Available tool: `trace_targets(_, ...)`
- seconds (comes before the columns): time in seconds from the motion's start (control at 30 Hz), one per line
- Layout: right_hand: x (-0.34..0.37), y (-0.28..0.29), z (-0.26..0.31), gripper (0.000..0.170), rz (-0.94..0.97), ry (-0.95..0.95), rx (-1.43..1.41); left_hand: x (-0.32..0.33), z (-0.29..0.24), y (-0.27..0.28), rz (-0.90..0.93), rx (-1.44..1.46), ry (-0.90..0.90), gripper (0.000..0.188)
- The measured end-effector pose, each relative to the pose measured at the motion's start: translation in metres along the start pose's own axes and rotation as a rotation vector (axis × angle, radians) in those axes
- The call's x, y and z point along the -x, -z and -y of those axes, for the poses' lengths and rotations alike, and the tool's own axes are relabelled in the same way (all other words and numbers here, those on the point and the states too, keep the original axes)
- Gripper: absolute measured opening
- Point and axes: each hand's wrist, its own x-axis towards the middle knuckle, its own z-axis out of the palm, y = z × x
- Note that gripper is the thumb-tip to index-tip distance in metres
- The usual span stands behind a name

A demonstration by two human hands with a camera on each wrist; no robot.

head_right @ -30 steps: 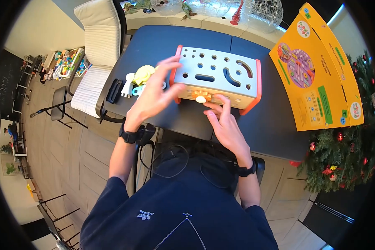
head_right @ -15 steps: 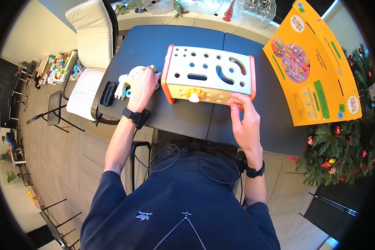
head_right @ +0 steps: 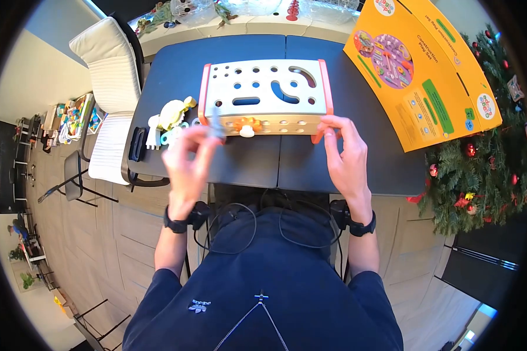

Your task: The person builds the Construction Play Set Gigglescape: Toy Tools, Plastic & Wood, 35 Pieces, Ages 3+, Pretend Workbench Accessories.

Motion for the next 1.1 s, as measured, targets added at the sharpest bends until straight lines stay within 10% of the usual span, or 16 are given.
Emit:
trace_targets(0.17, -0.006, 0.005, 0.005, 0.021, 0.008, 0.12, 0.15, 0.03, -0.005, -0.066, 0.271, 0.12, 0.007, 0.028)
trace_targets(0.87, -0.039, -0.016, 0.01, 0.063, 0.368, 0.366, 0.624, 0.034, -0.009, -0.113, 0.186, 0.374, 0.2, 0.024)
trace_targets(1.1, -0.058, -0.024, 0.004, 0.056, 0.35, 0.455, 0.597, 0.051, 0.003, -0.077, 0.736, 0.331, 0.352, 0.015)
